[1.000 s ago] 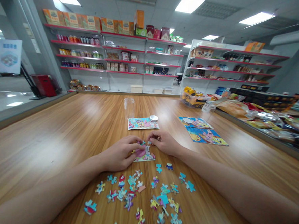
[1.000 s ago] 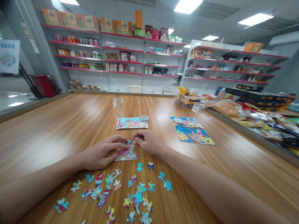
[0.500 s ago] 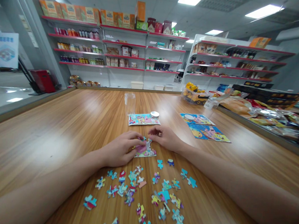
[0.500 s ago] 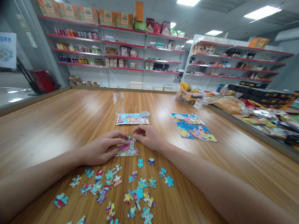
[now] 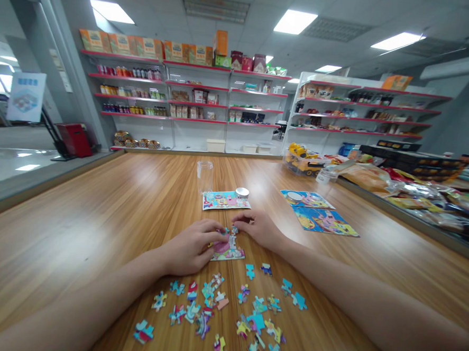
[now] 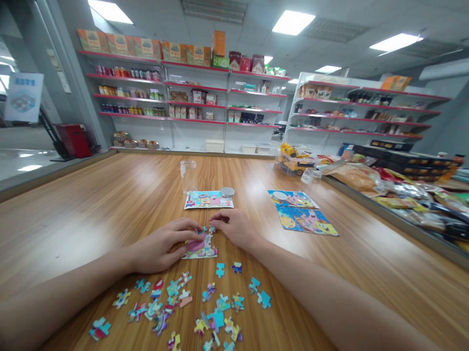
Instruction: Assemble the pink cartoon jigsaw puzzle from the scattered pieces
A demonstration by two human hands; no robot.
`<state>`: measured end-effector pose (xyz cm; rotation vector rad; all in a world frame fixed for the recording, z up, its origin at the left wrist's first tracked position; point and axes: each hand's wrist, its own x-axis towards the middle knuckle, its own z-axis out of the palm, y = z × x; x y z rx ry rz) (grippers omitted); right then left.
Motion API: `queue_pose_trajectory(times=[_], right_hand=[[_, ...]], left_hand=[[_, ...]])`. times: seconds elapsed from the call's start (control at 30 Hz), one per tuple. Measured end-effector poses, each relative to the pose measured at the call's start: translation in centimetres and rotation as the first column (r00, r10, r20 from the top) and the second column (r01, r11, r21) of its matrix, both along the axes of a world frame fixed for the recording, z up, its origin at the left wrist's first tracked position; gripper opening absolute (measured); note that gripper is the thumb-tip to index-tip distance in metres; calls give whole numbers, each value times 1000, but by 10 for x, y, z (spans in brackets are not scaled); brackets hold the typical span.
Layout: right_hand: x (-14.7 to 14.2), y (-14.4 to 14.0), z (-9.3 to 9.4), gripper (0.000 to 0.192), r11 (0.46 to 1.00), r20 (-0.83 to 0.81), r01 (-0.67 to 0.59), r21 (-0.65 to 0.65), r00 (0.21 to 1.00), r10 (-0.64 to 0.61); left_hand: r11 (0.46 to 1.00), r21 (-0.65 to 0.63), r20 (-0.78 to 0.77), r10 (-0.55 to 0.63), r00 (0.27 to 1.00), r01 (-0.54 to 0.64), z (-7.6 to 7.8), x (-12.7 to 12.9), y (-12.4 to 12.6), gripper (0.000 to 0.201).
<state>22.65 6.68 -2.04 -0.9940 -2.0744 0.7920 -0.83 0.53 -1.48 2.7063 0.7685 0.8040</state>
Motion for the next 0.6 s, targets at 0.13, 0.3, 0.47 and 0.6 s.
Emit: queue_pose_trajectory(times=[0.13, 0.3, 0.47, 0.6], right_hand=[[0, -1, 2, 12, 1000, 28, -21, 14, 999, 21], [-1, -3, 5, 12, 999, 11, -30, 13, 1000, 29], [-1, -5, 4, 14, 999, 13, -40, 18, 999, 40], [0, -5, 4, 14, 998, 13, -62, 24, 998, 62]], left_hand=[[1000, -1, -3, 1, 1000, -1, 1, 1, 0, 32], [1000, -3, -2, -4, 1000, 4, 1, 0, 0, 32], [1000, -4, -2, -4, 1000, 4, 1, 0, 0, 33], [1000, -4, 0, 4, 1000, -4, 0, 1, 0, 34]])
